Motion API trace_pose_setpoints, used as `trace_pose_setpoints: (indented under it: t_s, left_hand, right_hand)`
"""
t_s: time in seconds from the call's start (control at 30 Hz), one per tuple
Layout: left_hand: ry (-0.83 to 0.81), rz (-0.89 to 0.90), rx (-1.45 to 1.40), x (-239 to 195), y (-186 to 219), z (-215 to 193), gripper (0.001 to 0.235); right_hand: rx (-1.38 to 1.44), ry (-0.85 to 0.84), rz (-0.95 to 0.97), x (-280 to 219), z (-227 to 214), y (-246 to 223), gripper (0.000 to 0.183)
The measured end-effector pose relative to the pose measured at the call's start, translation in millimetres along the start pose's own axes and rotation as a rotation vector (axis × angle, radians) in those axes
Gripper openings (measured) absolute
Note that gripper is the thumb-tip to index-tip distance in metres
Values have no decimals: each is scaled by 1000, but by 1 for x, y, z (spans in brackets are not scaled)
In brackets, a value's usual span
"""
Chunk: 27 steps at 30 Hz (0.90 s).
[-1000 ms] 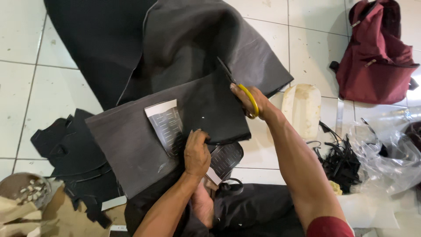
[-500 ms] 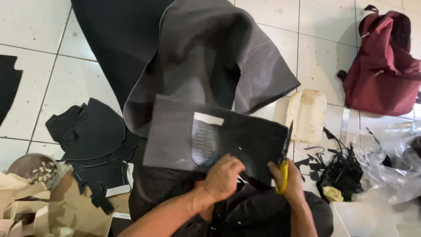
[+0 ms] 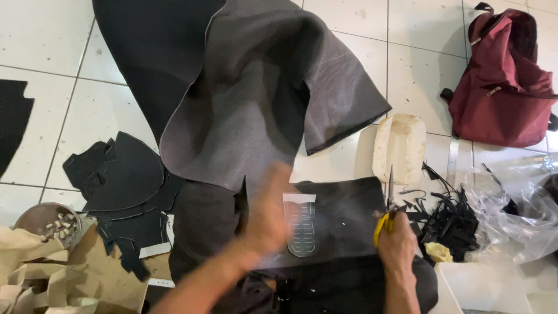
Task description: The person sits on the floor and cuts a large piece of black fabric using yellow scissors. They then apply a white substance to the cut fabric piece using a small tool.
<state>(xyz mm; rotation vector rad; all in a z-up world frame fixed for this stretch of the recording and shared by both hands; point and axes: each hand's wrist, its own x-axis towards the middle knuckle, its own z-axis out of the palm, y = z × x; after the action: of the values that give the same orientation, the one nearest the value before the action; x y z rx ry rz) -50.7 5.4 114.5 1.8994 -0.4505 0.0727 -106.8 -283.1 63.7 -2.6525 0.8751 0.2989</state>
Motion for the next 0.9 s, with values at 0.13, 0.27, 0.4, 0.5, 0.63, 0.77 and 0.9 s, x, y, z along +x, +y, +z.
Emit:
trace_pose_setpoints:
  t_s: [0.13, 0.27, 0.4, 0.5, 0.63, 0.77, 0.9]
  left_hand:
    - [713, -223, 239, 51, -42, -107, 41]
    - [962, -469, 349, 77, -183, -200, 54]
    - [875, -1191, -273, 96, -187, -211, 92]
    - [867, -1075, -333, 102, -197, -202, 66]
    - [831, -542, 247, 123, -165, -214, 63]
    - [600, 22, 990, 147, -98, -240, 56]
    - [581, 653, 1782, 174, -28, -240, 38]
  right_hand:
    - [114, -22, 35, -4, 7, -13, 43]
    - [224, 64, -3, 6, 18, -14, 38]
    - [266, 20, 64, 13, 16, -27, 34]
    - [264, -12, 75, 17, 20, -25, 36]
    - [258, -2, 22, 22, 30, -11, 34]
    - [299, 10, 60, 19, 30, -10, 32]
    - [424, 50, 7, 21, 34, -2, 28]
